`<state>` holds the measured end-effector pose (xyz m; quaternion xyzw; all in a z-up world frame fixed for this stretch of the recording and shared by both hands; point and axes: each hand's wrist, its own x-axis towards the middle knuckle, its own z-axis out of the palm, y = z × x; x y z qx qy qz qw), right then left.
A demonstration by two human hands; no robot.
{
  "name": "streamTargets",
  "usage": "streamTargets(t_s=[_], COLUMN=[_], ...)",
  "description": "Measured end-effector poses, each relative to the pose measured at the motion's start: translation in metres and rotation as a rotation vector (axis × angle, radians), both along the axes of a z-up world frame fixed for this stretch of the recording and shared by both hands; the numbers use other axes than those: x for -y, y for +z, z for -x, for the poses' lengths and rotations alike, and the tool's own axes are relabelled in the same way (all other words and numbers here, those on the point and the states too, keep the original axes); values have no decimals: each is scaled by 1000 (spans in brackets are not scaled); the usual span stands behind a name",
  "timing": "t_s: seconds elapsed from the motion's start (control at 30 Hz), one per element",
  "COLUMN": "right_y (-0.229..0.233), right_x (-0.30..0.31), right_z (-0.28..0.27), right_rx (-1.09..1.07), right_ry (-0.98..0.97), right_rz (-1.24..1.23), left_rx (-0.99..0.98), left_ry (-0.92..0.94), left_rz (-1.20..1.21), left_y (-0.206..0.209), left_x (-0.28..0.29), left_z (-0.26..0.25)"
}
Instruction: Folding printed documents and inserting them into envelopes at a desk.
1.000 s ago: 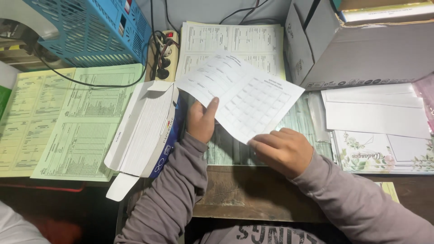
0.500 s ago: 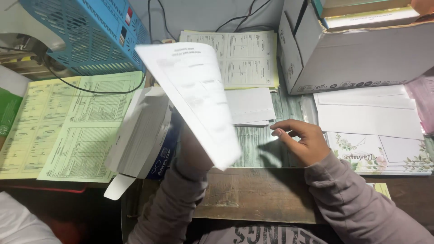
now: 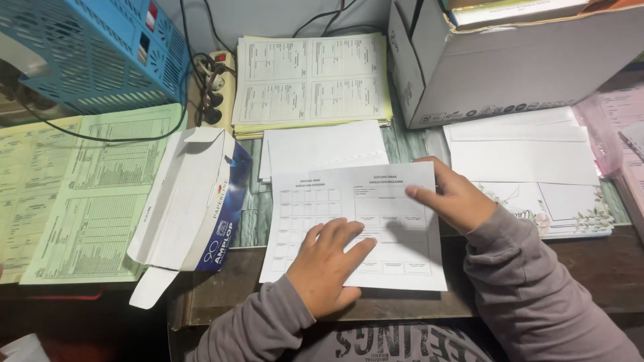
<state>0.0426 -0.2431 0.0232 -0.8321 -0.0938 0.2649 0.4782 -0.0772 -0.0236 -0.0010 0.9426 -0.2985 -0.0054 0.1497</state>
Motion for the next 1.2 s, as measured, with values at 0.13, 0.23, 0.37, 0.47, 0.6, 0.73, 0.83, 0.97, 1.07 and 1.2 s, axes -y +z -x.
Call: streamTargets(t_s=[0.13,0.23,0.37,0.47,0.6,0.73,0.83,0.97,1.07,1.2], right_y=[-5,-20,-30,-30,-30,-53,-39,-19,-28,-42], right_x=[1,7,12,9,8,12,10,6,5,1], right_z=[4,3,0,2,7,4,9,21,31,44], right_rx=[30,154,222,242,309,276,135,495,668,697], right_ry=[-28,-140,-90,-91,-151,-150,-71,258,380,329], right_rz=[379,379,358,313,27,-319,-587,-338,-186,-162], left_rx=[-188,-255,-622,-601,-435,-405,-428,-377,-326,-221], left_ry=[17,-41,-127,-86,-48,-49,-49,-83,-89,-76], left_rz=[-17,37,134,21,-54,-59,-36,80,86,-5], left_y=[15,31,54,42,39,34,36,27,-1,-23], left_x=[4,4,-3,-7,-13,-13,-17,-26,-32,-31], left_z=[3,2,-11,-24,-37,-39,-40,-44,-50,-48])
